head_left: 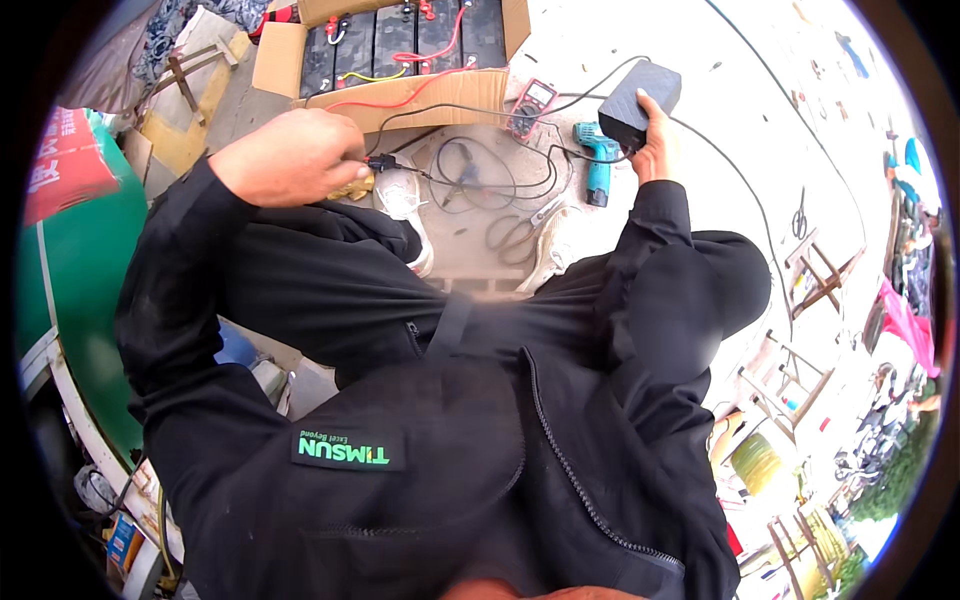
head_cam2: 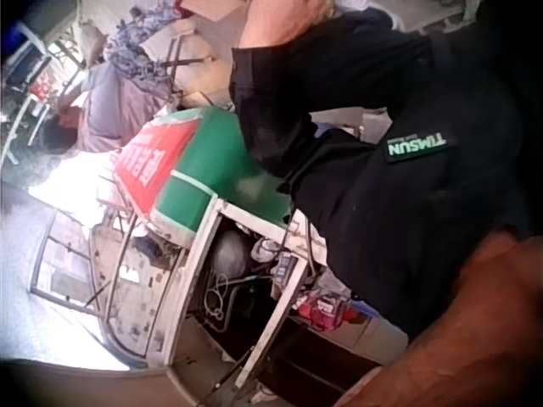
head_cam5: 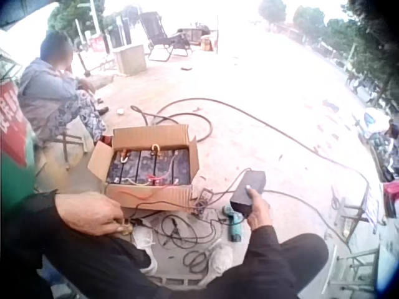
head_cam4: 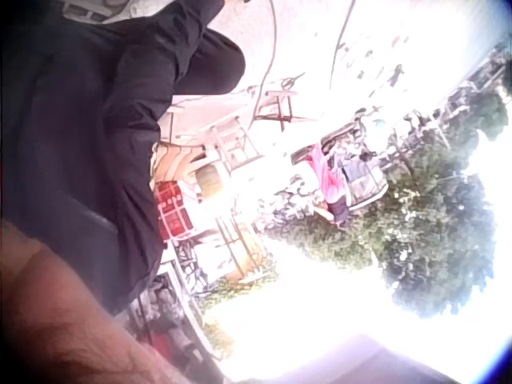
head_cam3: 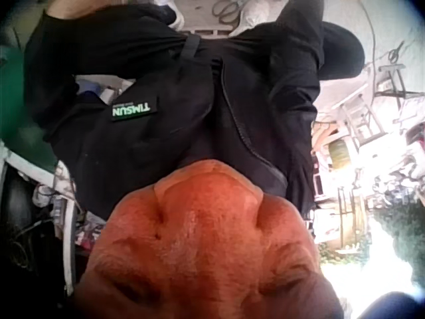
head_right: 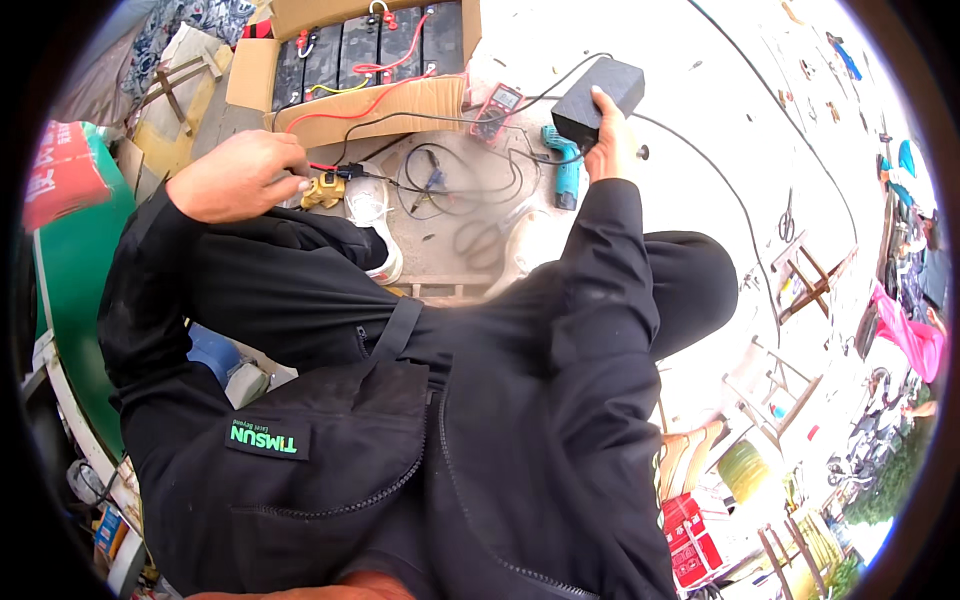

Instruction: The person sits on the ground and works on a battery pack placed in a cardboard box. They use a multimeter to measure voltage at the battery terminals and manipulate wires connected to the pack. The person also handles a power drill and a red plastic object during the process.

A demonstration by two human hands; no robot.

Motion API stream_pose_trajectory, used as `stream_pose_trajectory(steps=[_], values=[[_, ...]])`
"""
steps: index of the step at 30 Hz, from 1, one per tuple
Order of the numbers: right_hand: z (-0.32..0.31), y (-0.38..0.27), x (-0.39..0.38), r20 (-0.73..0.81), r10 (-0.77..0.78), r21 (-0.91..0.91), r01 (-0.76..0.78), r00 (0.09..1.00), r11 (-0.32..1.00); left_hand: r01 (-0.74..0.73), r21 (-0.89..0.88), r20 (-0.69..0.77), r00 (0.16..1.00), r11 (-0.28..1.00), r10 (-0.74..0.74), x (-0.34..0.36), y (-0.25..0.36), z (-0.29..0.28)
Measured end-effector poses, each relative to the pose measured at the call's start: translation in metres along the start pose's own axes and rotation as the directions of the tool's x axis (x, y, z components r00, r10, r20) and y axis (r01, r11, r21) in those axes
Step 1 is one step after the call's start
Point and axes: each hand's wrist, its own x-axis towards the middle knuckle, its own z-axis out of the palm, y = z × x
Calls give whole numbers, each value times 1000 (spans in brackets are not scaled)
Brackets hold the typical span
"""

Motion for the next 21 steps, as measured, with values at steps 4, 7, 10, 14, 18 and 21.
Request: stream_pose_trajectory(steps=[4, 7, 10, 14, 18, 21], values=[[-20, -1, 102, 56, 20, -360, 1, 998, 933, -140, 386, -137, 969, 912, 207, 54, 47, 66], [-14, -7, 131, 167, 107, -637, 25, 980, 771, -235, 53, -140, 960, 970, 241, 67, 79, 137], [-2, -3, 155, 258, 214, -816, 93, 942, 571, -139, 21, -73, 988, 990, 140, 84, 88, 191], [19, 13, 201, 316, 279, -922, 226, 907, 313, -134, -62, -40, 990, 989, 132, 97, 76, 199], [50, 33, 226, 331, 416, -942, 272, 847, 196, -93, 57, -64, 993, 994, 96, 114, 76, 181], [44, 46, 254, 515, 58, -854, 517, 855, -51, -124, 25, -70, 990, 992, 125, 125, 73, 172]])
